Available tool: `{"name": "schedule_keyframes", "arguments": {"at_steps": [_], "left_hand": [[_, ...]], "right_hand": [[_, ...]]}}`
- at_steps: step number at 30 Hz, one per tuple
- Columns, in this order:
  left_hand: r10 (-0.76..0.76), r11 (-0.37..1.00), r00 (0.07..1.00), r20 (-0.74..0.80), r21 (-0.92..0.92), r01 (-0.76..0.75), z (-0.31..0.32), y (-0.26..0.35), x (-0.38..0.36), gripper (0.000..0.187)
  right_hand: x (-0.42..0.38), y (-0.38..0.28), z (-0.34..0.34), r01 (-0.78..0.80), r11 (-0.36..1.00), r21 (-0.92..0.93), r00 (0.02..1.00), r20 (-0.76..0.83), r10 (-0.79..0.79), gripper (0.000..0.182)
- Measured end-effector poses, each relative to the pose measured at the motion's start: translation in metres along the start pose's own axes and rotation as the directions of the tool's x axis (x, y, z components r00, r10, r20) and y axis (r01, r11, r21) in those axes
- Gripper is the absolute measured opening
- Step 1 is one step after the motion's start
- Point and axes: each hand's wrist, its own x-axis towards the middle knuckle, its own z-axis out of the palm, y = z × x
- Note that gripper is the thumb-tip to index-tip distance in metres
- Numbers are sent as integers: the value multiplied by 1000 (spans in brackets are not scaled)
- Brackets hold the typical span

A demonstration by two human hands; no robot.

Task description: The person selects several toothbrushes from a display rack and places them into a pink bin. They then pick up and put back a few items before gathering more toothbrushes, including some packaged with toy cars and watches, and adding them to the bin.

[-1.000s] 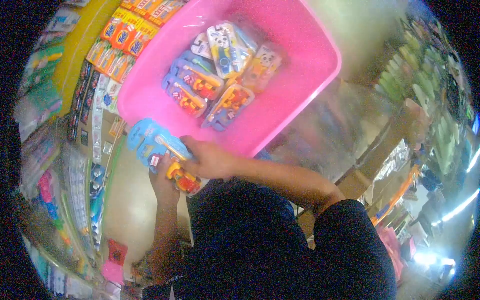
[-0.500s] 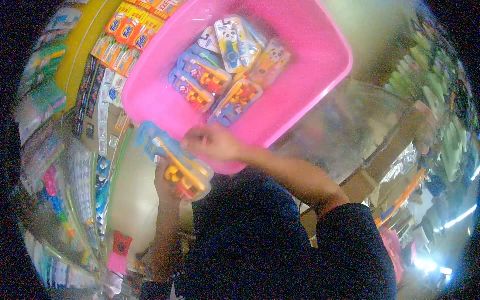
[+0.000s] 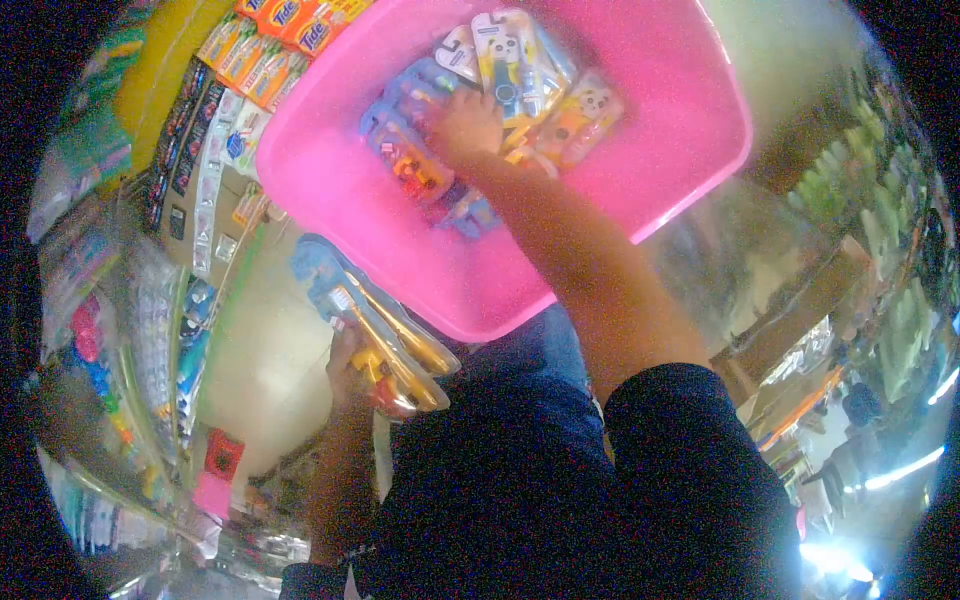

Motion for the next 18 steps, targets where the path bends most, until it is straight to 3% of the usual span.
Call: {"name": "schedule_keyframes", "arguments": {"at_steps": [1,4,5,8,9,13,16,17,18], "left_hand": [[7,1000,1000,5,-27,-7,-4,-3,2,49],[-9,998,999,-35,-68,7,-4,-4,2,48],[0,998,999,-32,-69,-2,-2,-2,2,47],[19,997,1000,-9,-80,-20,0,3,5,46],[25,995,1000,7,-92,-24,-1,3,7,46],[26,994,999,23,-104,-23,-4,4,8,46],[43,999,998,-36,-25,-44,-10,-3,13,42],[39,999,996,-82,12,-38,-6,-2,15,41],[36,998,991,-129,49,-30,-1,0,14,40]], "right_hand": [[-2,1,-5,-11,997,70,998,-60,15,61],[-8,12,-33,-153,921,359,976,202,83,45],[-7,27,-20,-57,921,386,995,95,21,34],[-2,63,-2,-21,839,544,1000,3,23,31],[1,68,0,17,869,495,997,-68,19,31],[7,79,-8,-24,738,675,999,-17,47,36],[-6,69,-19,-173,649,741,979,202,30,44],[-15,61,-14,-81,743,665,996,81,36,45],[-19,61,11,-105,685,721,989,145,-2,45]]}}
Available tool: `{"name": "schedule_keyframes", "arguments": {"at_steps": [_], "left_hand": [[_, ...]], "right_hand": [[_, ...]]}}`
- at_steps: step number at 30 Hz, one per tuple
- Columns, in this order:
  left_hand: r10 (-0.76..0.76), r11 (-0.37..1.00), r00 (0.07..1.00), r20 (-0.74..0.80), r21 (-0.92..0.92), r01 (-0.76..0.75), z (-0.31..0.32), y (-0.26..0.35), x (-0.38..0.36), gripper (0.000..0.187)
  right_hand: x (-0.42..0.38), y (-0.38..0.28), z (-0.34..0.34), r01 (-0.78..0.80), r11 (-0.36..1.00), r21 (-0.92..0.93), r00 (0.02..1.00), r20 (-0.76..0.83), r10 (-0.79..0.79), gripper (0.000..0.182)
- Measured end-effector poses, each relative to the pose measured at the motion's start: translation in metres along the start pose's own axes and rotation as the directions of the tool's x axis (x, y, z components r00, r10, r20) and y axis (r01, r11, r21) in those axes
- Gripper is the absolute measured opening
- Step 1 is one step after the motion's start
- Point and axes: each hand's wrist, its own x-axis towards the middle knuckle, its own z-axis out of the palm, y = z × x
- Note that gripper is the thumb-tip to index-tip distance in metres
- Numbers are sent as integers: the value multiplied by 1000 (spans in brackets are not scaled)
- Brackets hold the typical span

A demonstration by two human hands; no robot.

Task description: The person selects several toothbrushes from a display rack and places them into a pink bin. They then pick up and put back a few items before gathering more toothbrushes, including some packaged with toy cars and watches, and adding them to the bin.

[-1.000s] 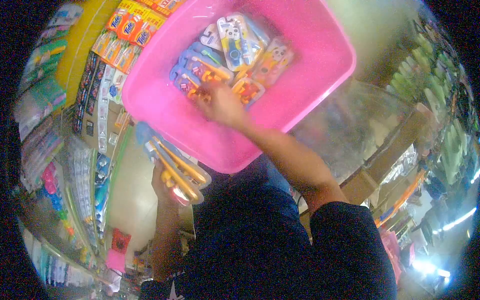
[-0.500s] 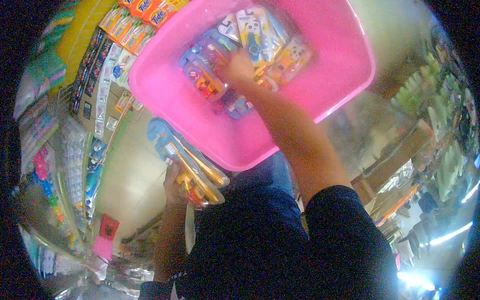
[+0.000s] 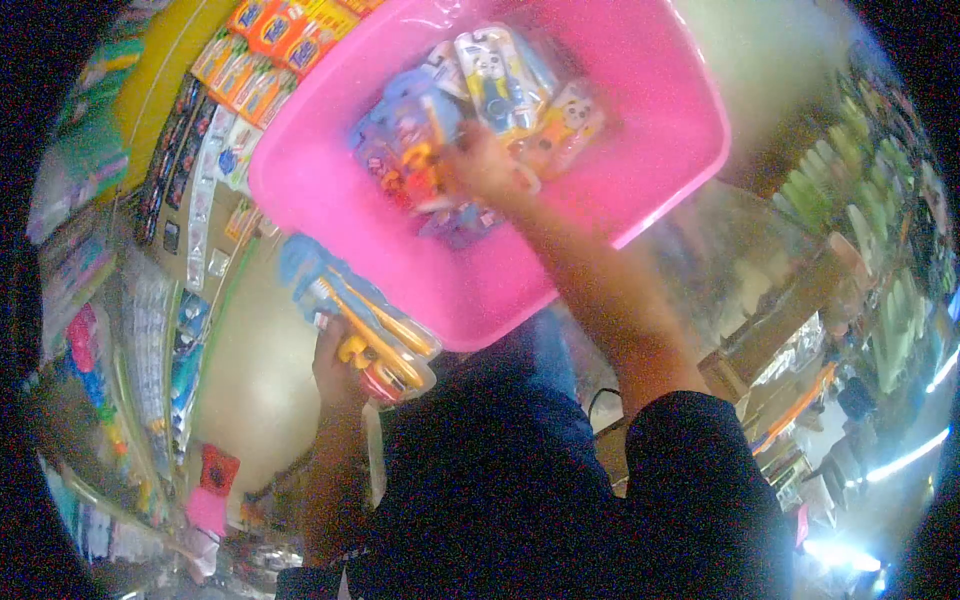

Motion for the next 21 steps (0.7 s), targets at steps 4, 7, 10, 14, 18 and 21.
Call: {"name": "schedule_keyframes", "arguments": {"at_steps": [4,7,10,14,18,21], "left_hand": [[120,974,985,127,176,-142,3,-5,4,43],[14,1000,999,39,11,-15,16,-3,4,40],[12,1000,1000,6,-11,-12,22,-7,4,38],[25,999,1000,2,-22,-25,28,-5,2,38],[29,999,996,79,42,-32,26,1,4,43],[30,999,990,138,33,-35,20,0,6,50]], "right_hand": [[-31,-35,35,-24,997,76,995,101,17,42],[-36,-39,58,24,999,-38,999,35,-22,41],[-38,-44,62,-39,997,-72,999,-6,39,40],[-39,-43,51,-90,986,140,996,27,87,34],[-61,-76,-11,-220,834,507,958,274,86,30],[-75,-52,-48,-213,850,482,922,387,11,26]]}}
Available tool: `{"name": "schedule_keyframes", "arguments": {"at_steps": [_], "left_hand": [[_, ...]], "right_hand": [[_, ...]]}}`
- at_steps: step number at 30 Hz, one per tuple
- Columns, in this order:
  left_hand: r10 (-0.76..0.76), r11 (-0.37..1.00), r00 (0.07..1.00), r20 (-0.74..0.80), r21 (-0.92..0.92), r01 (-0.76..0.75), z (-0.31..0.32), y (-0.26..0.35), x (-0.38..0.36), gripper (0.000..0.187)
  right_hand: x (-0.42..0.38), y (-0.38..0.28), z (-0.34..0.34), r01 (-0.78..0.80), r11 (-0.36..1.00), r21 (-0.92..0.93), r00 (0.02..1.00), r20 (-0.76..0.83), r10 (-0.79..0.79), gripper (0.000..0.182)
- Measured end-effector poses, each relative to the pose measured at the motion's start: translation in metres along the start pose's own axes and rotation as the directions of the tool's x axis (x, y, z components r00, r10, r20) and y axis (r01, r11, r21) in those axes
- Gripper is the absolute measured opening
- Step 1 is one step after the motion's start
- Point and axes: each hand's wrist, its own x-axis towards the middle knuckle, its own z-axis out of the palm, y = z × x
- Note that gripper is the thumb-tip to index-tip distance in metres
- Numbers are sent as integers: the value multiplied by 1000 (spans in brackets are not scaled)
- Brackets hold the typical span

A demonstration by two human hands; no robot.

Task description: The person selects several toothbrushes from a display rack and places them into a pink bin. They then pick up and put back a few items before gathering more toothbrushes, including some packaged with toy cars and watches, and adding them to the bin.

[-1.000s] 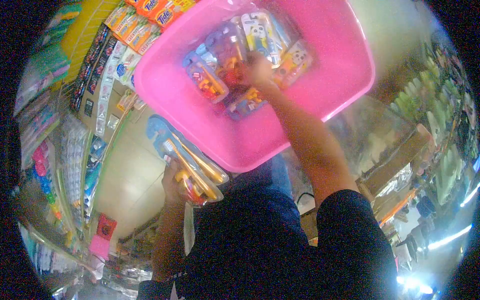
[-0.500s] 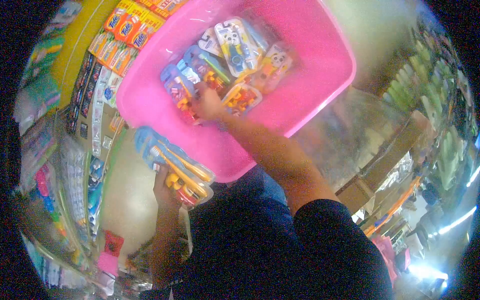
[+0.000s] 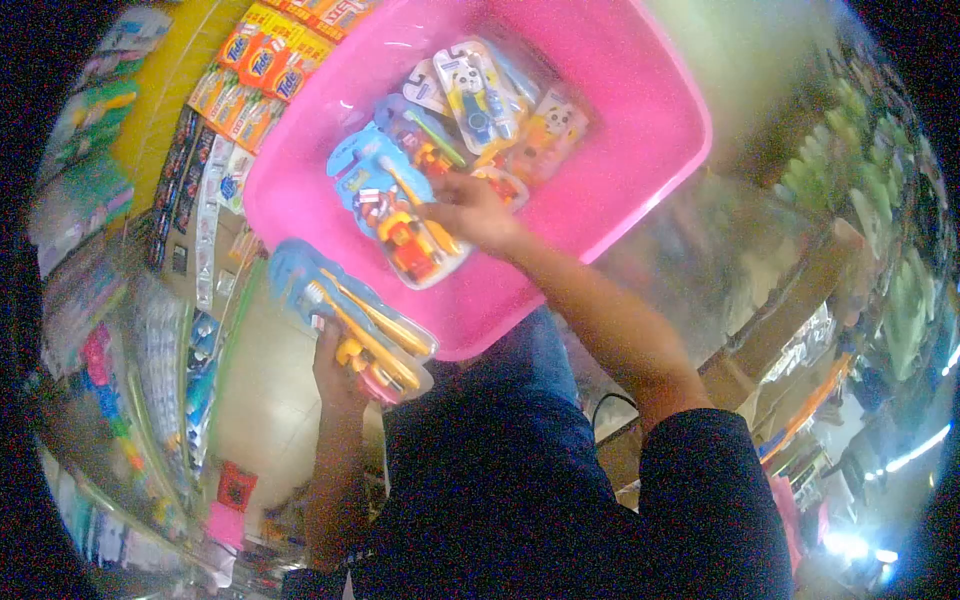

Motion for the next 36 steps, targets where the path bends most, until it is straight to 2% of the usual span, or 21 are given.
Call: {"name": "schedule_keyframes", "arguments": {"at_steps": [3,4,5,6,9,10,11,14,15,16,17,18,21,24,27,30,33,34,36], "left_hand": [[-61,982,991,115,-173,81,-1,5,0,44],[-65,969,985,160,-225,100,-8,2,0,46],[-64,954,977,205,-274,121,-5,5,1,47],[-39,966,995,93,-253,61,4,6,-1,49],[51,965,998,27,-261,-43,5,-3,-6,58],[25,984,986,165,-178,5,-26,-13,-3,61],[25,973,986,166,-229,14,-36,-18,-5,62],[43,909,985,167,-415,30,-45,-17,-20,59],[17,900,984,177,-432,62,-38,-9,-25,60],[-6,889,983,186,-448,91,-28,-1,-29,60],[-32,879,980,194,-462,120,-25,3,-31,61],[14,918,988,156,-393,49,-37,-2,-27,61],[-5,927,986,169,-369,68,-48,-3,-32,62],[17,876,982,187,-477,75,-67,-19,-32,61],[37,842,981,190,-535,72,-80,-26,-31,60],[33,841,984,176,-537,68,-81,-23,-34,60],[27,852,987,156,-521,59,-83,-17,-37,60],[25,857,988,149,-512,56,-84,-15,-38,60],[11,884,992,129,-464,51,-91,-13,-36,60]], "right_hand": [[-31,-25,-3,-13,997,78,998,54,9,22],[-34,-14,-2,-1,975,221,998,66,-14,21],[-41,-21,5,9,983,182,997,72,-22,20],[-50,-31,15,19,989,144,996,79,-31,19],[-75,-35,53,119,993,-11,980,160,-116,14],[-83,-49,67,185,981,-59,963,211,-169,14],[-86,-57,75,254,962,-103,939,263,-220,15],[-38,-34,59,-122,992,16,930,352,109,23],[-17,-28,61,28,969,-245,992,124,3,26],[8,-21,63,111,853,-510,983,-71,-170,29],[33,-7,56,116,739,-663,979,-49,-197,31],[56,7,51,114,599,-792,976,-25,-218,35],[96,31,64,-68,325,-943,993,-94,-67,47],[91,21,76,-155,157,-975,988,-149,48,55],[114,64,86,-281,193,-940,957,-290,-22,54],[103,49,94,-301,300,-905,946,-324,-30,50],[110,53,78,-253,464,-849,967,-241,86,43],[116,72,69,-165,501,-850,975,-216,-45,39],[106,47,63,-149,612,-776,981,-194,-6,40]]}}
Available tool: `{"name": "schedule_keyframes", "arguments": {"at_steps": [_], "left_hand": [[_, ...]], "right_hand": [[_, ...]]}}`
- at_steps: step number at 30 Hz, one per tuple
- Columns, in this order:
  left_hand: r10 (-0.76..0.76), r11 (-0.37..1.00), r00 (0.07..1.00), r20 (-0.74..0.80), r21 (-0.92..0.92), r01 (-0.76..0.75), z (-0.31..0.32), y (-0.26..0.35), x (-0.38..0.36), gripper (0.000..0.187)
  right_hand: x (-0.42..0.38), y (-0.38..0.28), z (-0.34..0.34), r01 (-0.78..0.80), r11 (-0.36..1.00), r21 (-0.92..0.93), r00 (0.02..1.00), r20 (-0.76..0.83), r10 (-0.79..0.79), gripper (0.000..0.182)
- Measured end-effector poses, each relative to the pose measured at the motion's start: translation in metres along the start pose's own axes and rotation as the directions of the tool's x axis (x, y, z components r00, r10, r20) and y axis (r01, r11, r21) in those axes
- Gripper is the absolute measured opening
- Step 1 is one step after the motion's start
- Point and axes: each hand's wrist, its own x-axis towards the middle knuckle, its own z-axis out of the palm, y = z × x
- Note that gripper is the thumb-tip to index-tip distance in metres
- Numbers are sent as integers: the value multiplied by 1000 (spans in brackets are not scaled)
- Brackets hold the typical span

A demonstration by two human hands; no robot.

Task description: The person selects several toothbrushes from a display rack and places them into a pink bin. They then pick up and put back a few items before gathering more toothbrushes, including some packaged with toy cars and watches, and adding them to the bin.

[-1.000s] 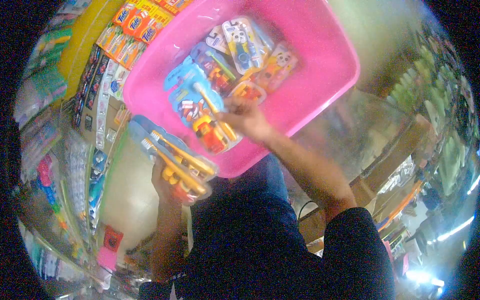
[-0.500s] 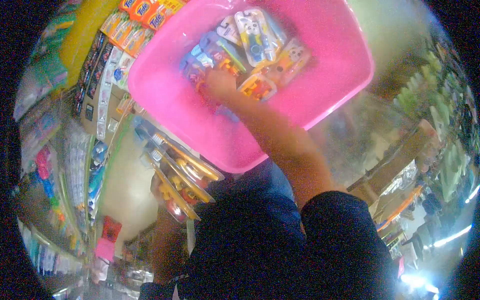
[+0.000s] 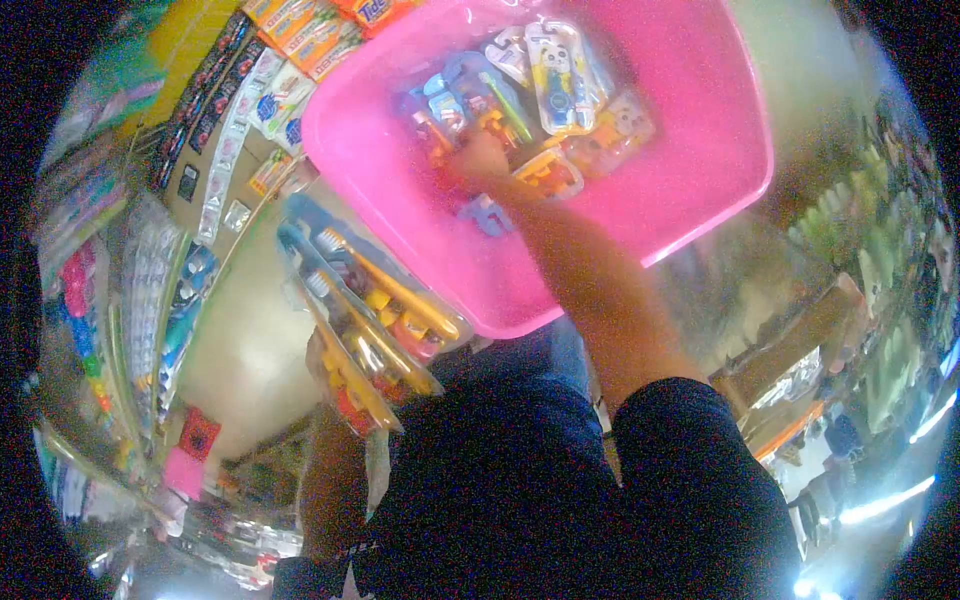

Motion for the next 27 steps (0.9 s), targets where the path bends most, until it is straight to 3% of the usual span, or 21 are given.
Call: {"name": "schedule_keyframes", "arguments": {"at_steps": [1,2,3,4,5,7,8,11,14,17,19,21,25,27], "left_hand": [[-20,998,999,-25,63,21,-8,3,1,60],[-39,996,998,-42,74,42,2,7,3,60],[-69,995,996,-49,70,72,15,11,6,60],[-83,994,996,-41,-77,80,58,13,5,60],[-51,997,999,7,-62,52,56,13,8,60],[20,999,993,114,-33,-16,48,13,15,60],[51,997,999,-17,56,-50,55,12,16,59],[58,991,998,-3,117,-57,80,24,11,58],[63,998,996,59,8,-63,77,34,9,55],[-113,991,959,258,-33,126,92,52,2,51],[-192,980,939,284,13,196,107,62,-3,50],[-268,963,920,285,61,261,117,71,-13,49],[-317,946,847,426,76,316,109,72,-18,55],[-317,947,882,349,165,276,120,68,-33,57]], "right_hand": [[-5,-2,-11,-5,998,66,1000,24,3,40],[-6,9,-8,98,984,151,988,-136,-77,38],[-6,21,-9,76,969,234,987,-153,-40,37],[-11,27,-14,54,947,315,986,-168,0,37],[-19,31,-22,34,918,395,983,-181,41,37],[-38,39,-45,4,857,515,998,-59,31,38],[-52,37,-56,-12,821,570,1000,-2,16,38],[-109,15,-85,-8,493,870,995,57,-85,38],[-179,-44,-112,-37,409,912,998,52,-25,36],[-234,-70,-117,-7,205,979,1000,8,-4,33],[-264,-86,-118,63,365,929,996,-83,39,34],[-283,-93,-111,77,271,960,997,-79,-3,32],[-312,-97,-107,183,415,891,983,-172,-63,28],[-326,-96,-115,225,495,839,974,-203,-98,28]]}}
